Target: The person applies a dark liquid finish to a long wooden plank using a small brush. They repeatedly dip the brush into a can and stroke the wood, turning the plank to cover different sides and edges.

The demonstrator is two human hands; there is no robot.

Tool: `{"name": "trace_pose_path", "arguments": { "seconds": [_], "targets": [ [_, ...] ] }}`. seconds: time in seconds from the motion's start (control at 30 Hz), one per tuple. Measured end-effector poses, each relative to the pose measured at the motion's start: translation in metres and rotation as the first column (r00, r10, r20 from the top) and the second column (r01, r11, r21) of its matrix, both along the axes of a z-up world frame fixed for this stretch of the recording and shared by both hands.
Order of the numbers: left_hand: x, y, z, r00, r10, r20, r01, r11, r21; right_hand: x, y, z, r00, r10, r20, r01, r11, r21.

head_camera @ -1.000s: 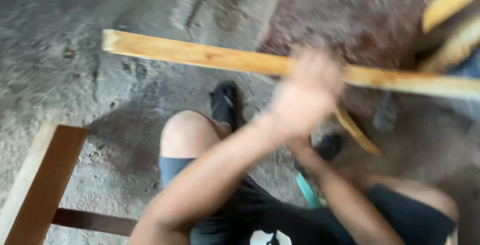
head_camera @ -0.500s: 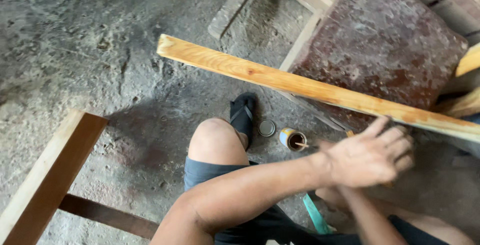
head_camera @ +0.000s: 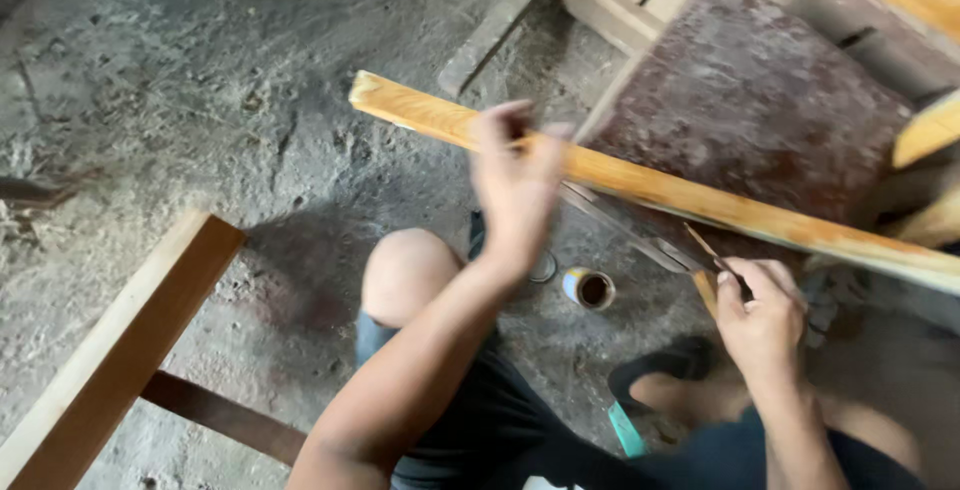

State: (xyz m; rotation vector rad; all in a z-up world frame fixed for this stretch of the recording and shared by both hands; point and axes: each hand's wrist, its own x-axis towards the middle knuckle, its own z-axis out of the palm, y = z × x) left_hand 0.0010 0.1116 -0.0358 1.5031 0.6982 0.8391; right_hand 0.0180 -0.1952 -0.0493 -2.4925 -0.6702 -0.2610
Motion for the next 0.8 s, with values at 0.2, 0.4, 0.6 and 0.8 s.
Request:
{"name": "trace_pose_path", "arguments": {
  "seconds": [0.2,0.4,0.6,0.8],
  "targets": [
    [0.011,0.029,-0.096,0.98,0.186,-0.072,-0.168,0.575,-0.801,-0.007,-0.03,-0.026,0.992,-0.125,-0.009,0.125,0.992,0.023],
    [0.047,0.021,-0.138,0.997,0.072,0.039,-0.015,0.63,-0.777,-0.018,-0.034,-0.032,0.991,-0.131,0.003,0.13,0.99,0.057],
    [0.053,-0.055,-0.164,0.998,-0.041,0.041,0.057,0.574,-0.817,-0.021,-0.053,-0.029,0.972,-0.234,-0.001,0.233,0.968,0.097],
    [0.064,-0.107,-0.19,0.99,-0.106,0.095,0.136,0.519,-0.844,-0.009,-0.064,-0.04,0.952,-0.3,0.06,0.292,0.95,0.11]
  ]
}}
